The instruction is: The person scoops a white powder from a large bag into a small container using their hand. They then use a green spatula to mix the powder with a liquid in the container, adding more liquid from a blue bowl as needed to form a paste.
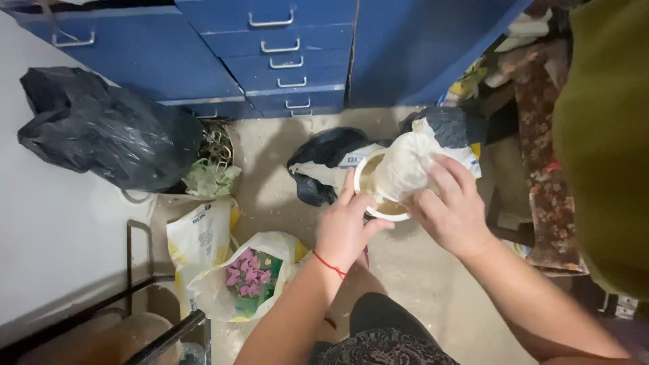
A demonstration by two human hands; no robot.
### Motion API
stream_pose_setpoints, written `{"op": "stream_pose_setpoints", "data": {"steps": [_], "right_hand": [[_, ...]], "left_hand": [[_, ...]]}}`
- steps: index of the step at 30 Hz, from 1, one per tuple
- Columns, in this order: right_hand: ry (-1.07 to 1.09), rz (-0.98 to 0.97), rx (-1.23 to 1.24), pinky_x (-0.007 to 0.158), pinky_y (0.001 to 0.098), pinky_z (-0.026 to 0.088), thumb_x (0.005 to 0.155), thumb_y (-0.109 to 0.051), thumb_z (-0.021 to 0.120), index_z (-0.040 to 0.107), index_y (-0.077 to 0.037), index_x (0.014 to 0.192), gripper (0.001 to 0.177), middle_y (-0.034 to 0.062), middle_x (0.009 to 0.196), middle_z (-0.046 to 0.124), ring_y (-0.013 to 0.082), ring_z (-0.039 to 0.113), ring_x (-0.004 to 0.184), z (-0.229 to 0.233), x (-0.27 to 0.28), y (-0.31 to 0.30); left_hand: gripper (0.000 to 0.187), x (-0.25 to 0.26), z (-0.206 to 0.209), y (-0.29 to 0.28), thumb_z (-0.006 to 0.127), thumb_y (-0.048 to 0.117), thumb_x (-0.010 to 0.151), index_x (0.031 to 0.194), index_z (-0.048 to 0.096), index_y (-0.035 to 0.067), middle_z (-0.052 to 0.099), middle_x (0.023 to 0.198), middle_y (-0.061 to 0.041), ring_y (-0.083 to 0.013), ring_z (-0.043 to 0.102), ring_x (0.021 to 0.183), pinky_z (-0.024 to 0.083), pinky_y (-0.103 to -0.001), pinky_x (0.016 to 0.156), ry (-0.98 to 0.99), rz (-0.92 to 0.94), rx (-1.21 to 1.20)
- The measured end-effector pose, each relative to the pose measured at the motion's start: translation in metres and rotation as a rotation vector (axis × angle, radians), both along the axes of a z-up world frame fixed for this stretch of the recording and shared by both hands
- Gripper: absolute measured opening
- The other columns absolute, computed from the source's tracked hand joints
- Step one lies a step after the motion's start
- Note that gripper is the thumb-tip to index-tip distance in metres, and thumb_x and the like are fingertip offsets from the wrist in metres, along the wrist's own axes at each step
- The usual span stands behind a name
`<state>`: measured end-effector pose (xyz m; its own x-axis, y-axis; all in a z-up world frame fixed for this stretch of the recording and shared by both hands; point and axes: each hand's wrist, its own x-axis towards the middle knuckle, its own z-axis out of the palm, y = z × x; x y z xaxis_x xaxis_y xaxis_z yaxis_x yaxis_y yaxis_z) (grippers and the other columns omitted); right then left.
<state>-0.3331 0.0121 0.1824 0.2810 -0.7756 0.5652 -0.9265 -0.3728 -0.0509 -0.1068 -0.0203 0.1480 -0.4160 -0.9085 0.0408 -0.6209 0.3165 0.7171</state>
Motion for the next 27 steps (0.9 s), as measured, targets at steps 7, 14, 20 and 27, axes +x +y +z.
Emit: {"op": "stream_pose_setpoints", "data": {"steps": [7, 14, 20, 27], "right_hand": [[0.227, 0.344, -0.258, 0.095, 0.0579, 0.064, 0.089, 0.005, 0.070, 0.074, -0.009, 0.090, 0.015, 0.0156, 0.103, 0.058, 0.0321, 0.063, 0.101, 0.022, -0.047, 0.014], [0.191, 0.388, -0.405, 0.086, 0.0594, 0.063, 0.077, 0.000, 0.087, 0.080, -0.015, 0.082, 0.017, 0.0090, 0.102, 0.067, 0.0303, 0.063, 0.091, 0.095, -0.027, 0.012], [-0.549, 0.126, -0.124, 0.125, 0.0559, 0.034, 0.087, -0.022, 0.079, 0.044, -0.011, 0.079, 0.037, 0.0139, 0.151, 0.027, 0.0362, 0.033, 0.148, 0.110, -0.010, 0.024], [-1.062, -0.037, 0.132, 0.124, 0.0467, 0.035, 0.079, -0.018, 0.081, 0.041, -0.022, 0.086, 0.040, 0.0067, 0.151, 0.041, 0.0272, 0.040, 0.147, 0.093, -0.005, 0.012]], "left_hand": [[0.051, 0.005, 0.051, 0.008, 0.081, 0.062, 0.072, 0.101, 0.066, 0.024, 0.041, 0.165, -0.016, -0.0402, 0.075, 0.103, 0.062, -0.046, 0.085, 0.115, -0.010, -0.064], [0.054, 0.015, 0.063, 0.011, 0.088, 0.056, 0.065, 0.095, 0.064, 0.018, 0.045, 0.162, -0.021, -0.0400, 0.076, 0.099, 0.062, -0.045, 0.084, 0.229, -0.021, -0.240], [0.046, 0.025, 0.073, 0.005, 0.092, 0.041, 0.073, 0.086, 0.059, 0.013, 0.036, 0.164, -0.027, -0.0448, 0.070, 0.121, 0.064, -0.048, 0.076, 0.292, -0.089, -0.162], [0.038, 0.028, 0.090, 0.000, 0.086, 0.045, 0.081, 0.086, 0.067, 0.012, 0.028, 0.169, -0.018, -0.0335, 0.074, 0.081, 0.065, -0.043, 0.066, 0.031, -0.200, -0.142]]}}
